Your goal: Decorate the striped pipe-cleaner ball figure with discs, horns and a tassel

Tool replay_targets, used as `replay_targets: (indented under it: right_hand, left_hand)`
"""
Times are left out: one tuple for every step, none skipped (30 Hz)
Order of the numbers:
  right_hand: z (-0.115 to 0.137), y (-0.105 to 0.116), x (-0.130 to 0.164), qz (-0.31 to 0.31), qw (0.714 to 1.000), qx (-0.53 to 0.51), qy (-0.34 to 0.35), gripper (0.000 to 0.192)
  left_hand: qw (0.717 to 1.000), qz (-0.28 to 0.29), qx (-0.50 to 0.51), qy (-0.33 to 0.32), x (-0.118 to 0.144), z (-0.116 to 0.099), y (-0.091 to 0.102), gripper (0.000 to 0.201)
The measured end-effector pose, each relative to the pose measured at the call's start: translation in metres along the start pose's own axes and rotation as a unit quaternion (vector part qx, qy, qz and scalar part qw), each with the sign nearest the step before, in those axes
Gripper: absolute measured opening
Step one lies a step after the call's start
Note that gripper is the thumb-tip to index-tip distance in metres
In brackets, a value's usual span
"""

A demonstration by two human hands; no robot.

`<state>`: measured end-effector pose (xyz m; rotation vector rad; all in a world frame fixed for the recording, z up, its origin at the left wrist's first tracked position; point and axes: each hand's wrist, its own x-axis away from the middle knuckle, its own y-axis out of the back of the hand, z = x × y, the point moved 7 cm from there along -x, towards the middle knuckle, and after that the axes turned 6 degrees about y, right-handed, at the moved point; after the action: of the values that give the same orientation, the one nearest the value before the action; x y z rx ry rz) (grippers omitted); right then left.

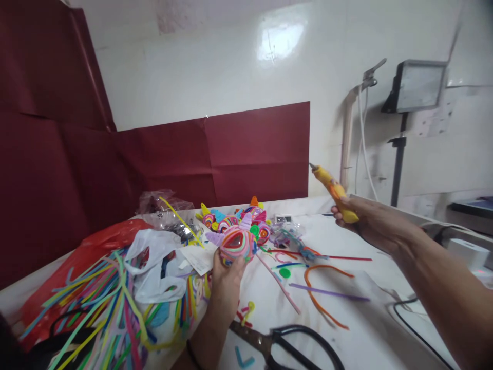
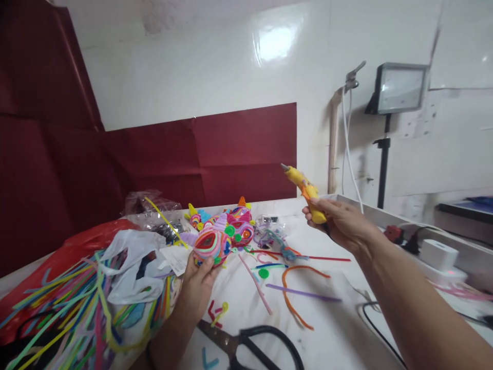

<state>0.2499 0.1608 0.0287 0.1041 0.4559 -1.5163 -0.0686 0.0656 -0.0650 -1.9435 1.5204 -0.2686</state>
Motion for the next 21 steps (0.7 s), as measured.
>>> replay_targets:
  right_hand:
    - [0.003,-0.007,0.003,-0.003,1.0,-0.029,-0.011,0.01]
    - [0.007,-0.012,0.006,-0.011,0.998,-0.055,-0.016,0.012]
    - [0.009,-0.017,0.01,-0.017,0.997,-0.076,-0.022,0.014]
    - [0.012,-0.022,0.013,-0.021,0.995,-0.092,-0.027,0.018]
    - [0.013,-0.028,0.017,-0.019,0.994,-0.101,-0.027,0.023]
    - [0.015,-0.034,0.021,-0.011,0.994,-0.104,-0.022,0.03]
    - [0.017,-0.04,0.025,-0.002,0.994,-0.104,-0.013,0.037]
    - [0.019,-0.046,0.03,0.006,0.995,-0.104,0.0,0.043]
    - [0.02,-0.051,0.036,0.011,0.995,-0.099,0.018,0.047]
    - [0.021,-0.057,0.041,0.014,0.996,-0.086,0.035,0.05]
    - [0.021,-0.063,0.047,0.015,0.997,-0.064,0.05,0.052]
    - [0.021,-0.068,0.053,0.017,0.997,-0.034,0.065,0.052]
    - [0.021,-0.075,0.059,0.023,0.996,0.0,0.083,0.052]
    - [0.021,-0.081,0.065,0.034,0.993,0.035,0.104,0.051]
    - [0.022,-0.088,0.072,0.048,0.988,0.068,0.13,0.049]
    - [0.023,-0.094,0.078,0.062,0.98,0.097,0.164,0.045]
    - [0.024,-0.099,0.085,0.073,0.968,0.127,0.203,0.041]
    - [0.027,-0.104,0.093,0.079,0.953,0.158,0.247,0.037]
    - [0.03,-0.108,0.101,0.078,0.934,0.192,0.292,0.032]
    - [0.032,-0.112,0.109,0.079,0.912,0.226,0.334,0.028]
    - [0.033,-0.116,0.117,0.082,0.888,0.255,0.373,0.024]
  left_hand:
    - [1.0,0.0,-0.002,0.001,0.0,0.0,0.001,0.068]
    - [1.0,-0.002,-0.003,0.001,0.0,0.0,0.001,0.067]
    - [1.0,-0.005,-0.005,0.002,0.0,0.0,0.003,0.065]
    - [1.0,-0.01,-0.007,0.001,0.0,0.0,0.004,0.064]
    - [1.0,-0.014,-0.011,-0.001,-0.001,0.001,0.005,0.063]
    - [1.0,-0.015,-0.017,-0.003,-0.001,0.001,0.006,0.063]
    - [1.0,-0.016,-0.023,-0.007,-0.002,0.002,0.006,0.063]
    - [0.999,-0.017,-0.029,-0.016,-0.003,0.002,0.007,0.063]
    - [0.999,-0.019,-0.036,-0.027,-0.003,0.002,0.008,0.064]
    - [0.998,-0.022,-0.042,-0.039,-0.004,0.002,0.008,0.065]
    - [0.997,-0.024,-0.049,-0.049,-0.004,0.002,0.008,0.065]
    - [0.996,-0.025,-0.056,-0.058,-0.003,0.001,0.008,0.065]
    - [0.995,-0.026,-0.064,-0.066,-0.003,0.0,0.008,0.064]
    - [0.994,-0.025,-0.073,-0.072,-0.002,-0.001,0.007,0.063]
    - [0.993,-0.026,-0.082,-0.079,-0.001,-0.003,0.006,0.063]
    - [0.992,-0.031,-0.091,-0.085,0.001,-0.004,0.006,0.064]
    - [0.99,-0.04,-0.1,-0.09,0.001,-0.006,0.006,0.066]
    - [0.989,-0.051,-0.107,-0.092,0.002,-0.007,0.007,0.067]
    - [0.987,-0.061,-0.113,-0.092,0.002,-0.008,0.008,0.069]
    - [0.986,-0.07,-0.116,-0.094,0.002,-0.009,0.008,0.07]
    - [0.986,-0.078,-0.114,-0.098,0.001,-0.01,0.009,0.071]
